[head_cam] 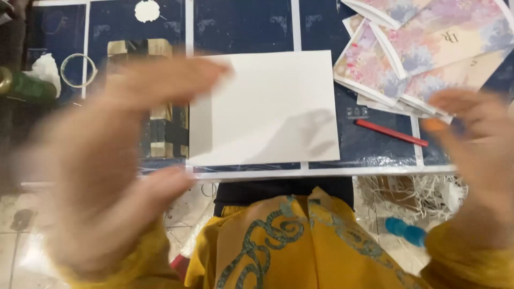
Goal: The person repeatedly rubs the spine of a book with a red cylindrical tool, then closes the book and places it on a stack. The person repeats this process with multiple books throughout the clip.
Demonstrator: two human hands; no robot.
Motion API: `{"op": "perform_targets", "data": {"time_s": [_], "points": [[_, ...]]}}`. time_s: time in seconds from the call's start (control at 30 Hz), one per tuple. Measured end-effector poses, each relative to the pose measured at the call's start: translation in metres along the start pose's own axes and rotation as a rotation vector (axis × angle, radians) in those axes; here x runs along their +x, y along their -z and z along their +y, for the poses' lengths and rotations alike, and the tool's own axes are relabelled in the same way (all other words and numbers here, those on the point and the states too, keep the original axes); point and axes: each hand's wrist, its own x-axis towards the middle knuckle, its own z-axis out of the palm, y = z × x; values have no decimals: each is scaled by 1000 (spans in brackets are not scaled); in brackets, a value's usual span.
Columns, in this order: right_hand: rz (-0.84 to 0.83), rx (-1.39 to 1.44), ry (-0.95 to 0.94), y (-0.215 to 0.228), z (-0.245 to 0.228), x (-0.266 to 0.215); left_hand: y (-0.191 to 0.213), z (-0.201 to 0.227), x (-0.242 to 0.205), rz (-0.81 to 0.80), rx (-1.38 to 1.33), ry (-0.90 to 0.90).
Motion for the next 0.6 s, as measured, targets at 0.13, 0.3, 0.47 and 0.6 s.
{"op": "perform_targets", "data": {"time_s": [0.13, 0.3, 0.47, 0.6], "points": [[-41, -81, -74, -113, 143, 2, -74, -85, -17, -77, -7, 155], [234, -357, 269, -186, 217, -7, -206, -192, -30, -48, 21, 358], [39, -118, -199, -175, 174, 18, -321, -212, 15, -37, 356, 280], [-44, 64, -393, -171, 149, 23, -373, -214, 36, 26, 634, 424]]}}
